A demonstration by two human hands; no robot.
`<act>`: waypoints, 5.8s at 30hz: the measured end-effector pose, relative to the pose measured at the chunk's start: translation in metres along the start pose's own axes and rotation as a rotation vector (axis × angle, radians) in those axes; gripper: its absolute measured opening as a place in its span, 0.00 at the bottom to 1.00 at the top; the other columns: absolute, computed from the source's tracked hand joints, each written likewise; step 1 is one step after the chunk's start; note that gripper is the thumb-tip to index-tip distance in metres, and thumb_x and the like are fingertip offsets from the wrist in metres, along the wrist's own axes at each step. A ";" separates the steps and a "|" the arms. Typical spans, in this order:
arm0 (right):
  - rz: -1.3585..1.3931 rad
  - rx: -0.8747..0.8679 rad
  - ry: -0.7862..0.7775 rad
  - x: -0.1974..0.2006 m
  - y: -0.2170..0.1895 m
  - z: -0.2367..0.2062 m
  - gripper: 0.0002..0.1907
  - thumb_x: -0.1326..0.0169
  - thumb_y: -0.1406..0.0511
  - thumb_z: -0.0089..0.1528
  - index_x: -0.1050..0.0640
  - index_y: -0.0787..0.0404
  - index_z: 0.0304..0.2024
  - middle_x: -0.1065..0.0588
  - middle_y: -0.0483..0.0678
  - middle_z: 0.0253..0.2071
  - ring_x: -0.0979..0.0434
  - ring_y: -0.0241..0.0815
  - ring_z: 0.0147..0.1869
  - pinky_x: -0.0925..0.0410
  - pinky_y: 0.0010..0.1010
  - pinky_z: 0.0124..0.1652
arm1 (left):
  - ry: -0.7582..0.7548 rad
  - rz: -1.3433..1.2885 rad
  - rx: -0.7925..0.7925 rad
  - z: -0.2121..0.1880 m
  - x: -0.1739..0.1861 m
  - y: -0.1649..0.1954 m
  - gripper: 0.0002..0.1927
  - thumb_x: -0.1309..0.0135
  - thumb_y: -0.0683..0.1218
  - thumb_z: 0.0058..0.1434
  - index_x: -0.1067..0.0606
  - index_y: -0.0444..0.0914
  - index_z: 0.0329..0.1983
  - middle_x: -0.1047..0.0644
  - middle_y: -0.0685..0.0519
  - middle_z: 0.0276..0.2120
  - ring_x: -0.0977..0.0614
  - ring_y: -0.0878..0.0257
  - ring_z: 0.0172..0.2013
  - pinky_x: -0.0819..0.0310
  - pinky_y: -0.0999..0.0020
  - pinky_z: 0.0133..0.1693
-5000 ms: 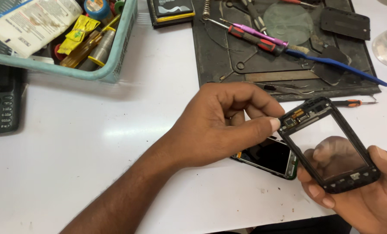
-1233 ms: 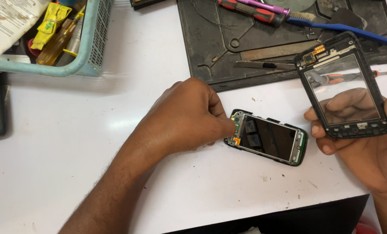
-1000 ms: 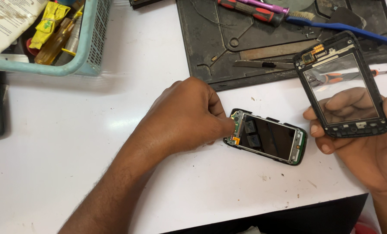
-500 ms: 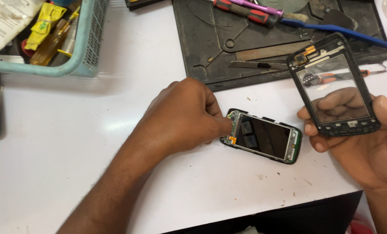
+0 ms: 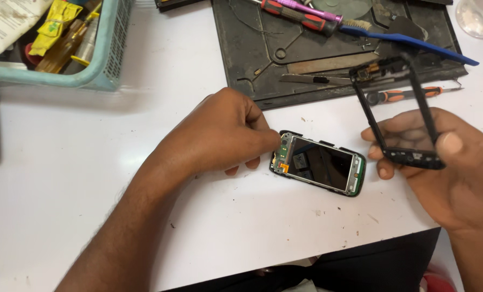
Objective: The person disassembles a mobile phone using tweezers and a plastic pry tool, removes the front bezel and screen assembly, cleans the edges with a brush, and reassembles the phone by aligning and snapping the bezel back into place.
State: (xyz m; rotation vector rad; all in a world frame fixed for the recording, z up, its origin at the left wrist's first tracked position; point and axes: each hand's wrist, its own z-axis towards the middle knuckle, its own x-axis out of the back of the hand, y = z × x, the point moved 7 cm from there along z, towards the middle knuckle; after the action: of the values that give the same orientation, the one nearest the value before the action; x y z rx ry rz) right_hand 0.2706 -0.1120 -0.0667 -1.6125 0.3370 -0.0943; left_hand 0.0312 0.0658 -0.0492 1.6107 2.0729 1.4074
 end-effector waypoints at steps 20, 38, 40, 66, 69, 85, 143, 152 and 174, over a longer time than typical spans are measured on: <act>-1.300 0.394 -0.076 -0.107 -0.035 -0.022 0.33 0.30 0.58 0.48 0.24 0.63 0.53 0.21 0.52 0.52 0.22 0.48 0.57 0.29 0.37 0.53 | -0.010 0.007 -0.101 -0.011 0.006 -0.013 0.05 0.43 0.43 0.53 0.20 0.36 0.27 0.20 0.50 0.16 0.25 0.69 0.12 0.29 0.71 0.17; -1.327 0.340 -0.067 -0.107 -0.024 -0.022 0.35 0.31 0.57 0.48 0.24 0.62 0.56 0.22 0.51 0.52 0.24 0.48 0.58 0.30 0.38 0.53 | -0.024 0.013 -0.118 -0.010 0.005 -0.014 0.04 0.40 0.41 0.51 0.21 0.36 0.23 0.21 0.51 0.15 0.25 0.70 0.12 0.29 0.72 0.17; -1.328 0.327 -0.069 -0.106 -0.024 -0.022 0.35 0.31 0.57 0.48 0.24 0.62 0.56 0.22 0.50 0.52 0.24 0.48 0.58 0.30 0.38 0.53 | -0.029 0.014 -0.120 -0.010 0.005 -0.014 0.04 0.39 0.42 0.50 0.20 0.36 0.23 0.21 0.51 0.15 0.25 0.70 0.12 0.30 0.72 0.17; -0.875 0.342 0.025 -0.090 -0.035 -0.019 0.31 0.36 0.66 0.56 0.30 0.72 0.59 0.26 0.59 0.58 0.27 0.48 0.67 0.35 0.36 0.68 | -0.006 -0.004 -0.088 -0.008 0.006 -0.016 0.05 0.44 0.42 0.53 0.20 0.36 0.26 0.20 0.51 0.15 0.26 0.69 0.12 0.30 0.71 0.17; -1.007 0.192 0.085 -0.088 -0.029 -0.023 0.33 0.34 0.66 0.51 0.28 0.71 0.57 0.24 0.59 0.53 0.25 0.48 0.62 0.33 0.36 0.59 | -0.011 -0.011 -0.093 -0.008 0.005 -0.015 0.06 0.44 0.43 0.53 0.20 0.35 0.25 0.20 0.50 0.15 0.26 0.69 0.12 0.29 0.71 0.17; -1.289 0.308 -0.042 -0.107 -0.030 -0.022 0.36 0.31 0.57 0.48 0.24 0.61 0.57 0.21 0.50 0.52 0.23 0.47 0.57 0.29 0.37 0.53 | -0.012 -0.004 -0.096 -0.007 0.005 -0.016 0.06 0.40 0.43 0.53 0.21 0.35 0.25 0.21 0.50 0.15 0.26 0.69 0.11 0.32 0.72 0.15; -1.195 0.379 -0.070 -0.082 -0.040 -0.025 0.42 0.32 0.57 0.50 0.32 0.66 0.63 0.22 0.50 0.56 0.26 0.48 0.61 0.35 0.39 0.58 | 0.015 -0.168 -0.607 -0.024 -0.002 0.031 0.24 0.36 0.39 0.46 0.29 0.40 0.47 0.27 0.57 0.36 0.33 0.75 0.23 0.38 0.77 0.23; -0.210 0.101 0.128 -0.009 -0.033 -0.013 0.28 0.48 0.55 0.68 0.31 0.72 0.59 0.24 0.68 0.53 0.22 0.53 0.54 0.30 0.47 0.59 | 0.113 -0.231 -0.667 -0.025 0.001 0.040 0.31 0.40 0.40 0.44 0.30 0.40 0.54 0.23 0.54 0.47 0.35 0.73 0.24 0.41 0.76 0.25; -0.159 -0.171 0.004 -0.013 -0.022 0.042 0.19 0.57 0.60 0.75 0.25 0.72 0.47 0.22 0.56 0.35 0.22 0.42 0.32 0.26 0.33 0.30 | 0.047 0.184 -0.614 -0.046 -0.040 0.069 0.41 0.32 0.44 0.41 0.33 0.38 0.62 0.23 0.47 0.48 0.21 0.55 0.52 0.25 0.60 0.52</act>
State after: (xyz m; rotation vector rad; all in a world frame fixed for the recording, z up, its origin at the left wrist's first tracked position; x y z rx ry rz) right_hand 0.2728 -0.0672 -0.0460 -1.8078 0.2237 -0.1945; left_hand 0.0655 0.0051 0.0111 1.5215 1.3251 1.9091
